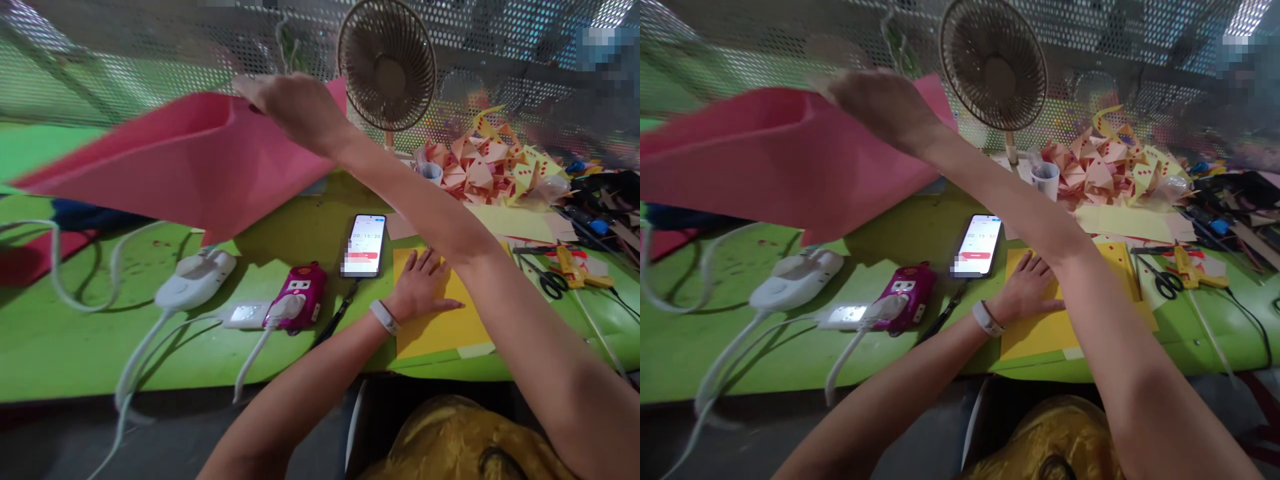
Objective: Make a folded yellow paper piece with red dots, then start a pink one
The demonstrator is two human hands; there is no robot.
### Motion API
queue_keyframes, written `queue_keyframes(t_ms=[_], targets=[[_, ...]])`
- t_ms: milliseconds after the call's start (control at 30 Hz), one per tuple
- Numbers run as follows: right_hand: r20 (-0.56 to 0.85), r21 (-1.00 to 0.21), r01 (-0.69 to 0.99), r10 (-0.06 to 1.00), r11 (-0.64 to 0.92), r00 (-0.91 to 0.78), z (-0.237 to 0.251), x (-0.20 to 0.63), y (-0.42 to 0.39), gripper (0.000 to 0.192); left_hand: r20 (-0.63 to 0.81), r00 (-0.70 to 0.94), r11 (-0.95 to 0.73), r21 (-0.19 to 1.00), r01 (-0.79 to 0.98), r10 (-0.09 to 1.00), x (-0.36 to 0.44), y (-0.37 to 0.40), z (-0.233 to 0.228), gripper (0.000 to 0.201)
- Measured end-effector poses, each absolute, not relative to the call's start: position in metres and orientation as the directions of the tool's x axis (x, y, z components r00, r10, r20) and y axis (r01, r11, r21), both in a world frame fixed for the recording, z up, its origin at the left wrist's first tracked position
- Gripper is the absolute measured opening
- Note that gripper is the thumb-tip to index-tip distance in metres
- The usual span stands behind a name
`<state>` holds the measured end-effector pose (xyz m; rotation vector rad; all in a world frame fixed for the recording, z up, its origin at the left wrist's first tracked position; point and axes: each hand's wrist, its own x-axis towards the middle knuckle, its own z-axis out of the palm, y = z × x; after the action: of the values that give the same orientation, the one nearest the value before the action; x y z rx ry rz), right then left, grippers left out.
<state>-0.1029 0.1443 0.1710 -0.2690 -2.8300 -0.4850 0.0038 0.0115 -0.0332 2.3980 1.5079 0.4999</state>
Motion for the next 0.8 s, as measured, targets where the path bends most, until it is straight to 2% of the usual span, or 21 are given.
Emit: queue_keyframes(t_ms=[33, 100, 233, 300, 433, 500, 600, 667, 733, 800], targets=[[0.374, 0.285, 0.316, 0.199, 0.905, -0.906, 0.176, -0.097, 0.144, 0.043, 0.144, 0.395, -0.419, 0.39, 0.82, 0.907, 0.004, 0.011, -0.033, 0.098], [0.513, 0.252, 0.402, 0.231, 0.88, -0.827, 0.186, -0.083, 0.146, 0.047, 0.146, 0.38, -0.406, 0.379, 0.832, 0.913, 0.003, 0.011, -0.035, 0.102], [0.621, 0.283, 0.382, 0.136, 0.88, -0.772, 0.205, -0.033, 0.149, 0.085, 0.159, 0.376, -0.408, 0.348, 0.844, 0.913, 0.0, 0.012, -0.039, 0.099], [0.638, 0.282, 0.381, 0.124, 0.88, -0.76, 0.213, 0.004, 0.143, 0.09, 0.147, 0.37, -0.398, 0.328, 0.857, 0.917, -0.001, 0.014, -0.04, 0.098], [0.676, 0.16, 0.533, 0.301, 0.831, -0.672, 0.214, 0.091, 0.12, 0.067, 0.086, 0.399, -0.404, 0.316, 0.858, 0.913, -0.004, 0.018, -0.038, 0.099], [0.69, 0.18, 0.603, 0.337, 0.777, -0.641, 0.205, 0.135, 0.11, 0.054, 0.061, 0.408, -0.404, 0.331, 0.853, 0.911, -0.005, 0.02, -0.035, 0.098], [0.738, 0.213, 0.659, 0.324, 0.721, -0.593, 0.184, 0.191, 0.102, 0.038, 0.114, 0.376, -0.388, 0.421, 0.82, 0.919, -0.006, 0.022, -0.029, 0.093], [0.759, 0.205, 0.687, 0.33, 0.697, -0.562, 0.168, 0.22, 0.096, 0.037, 0.206, 0.289, -0.355, 0.557, 0.751, 0.935, -0.008, 0.023, -0.02, 0.089], [0.757, 0.179, 0.711, 0.366, 0.681, -0.541, 0.152, 0.24, 0.087, 0.042, 0.267, 0.178, -0.32, 0.739, 0.593, 0.947, -0.01, 0.022, -0.008, 0.086], [0.721, 0.124, 0.73, 0.444, 0.673, -0.532, 0.138, 0.251, 0.072, 0.046, 0.281, 0.096, -0.294, 0.852, 0.433, 0.955, -0.012, 0.02, 0.004, 0.081]])
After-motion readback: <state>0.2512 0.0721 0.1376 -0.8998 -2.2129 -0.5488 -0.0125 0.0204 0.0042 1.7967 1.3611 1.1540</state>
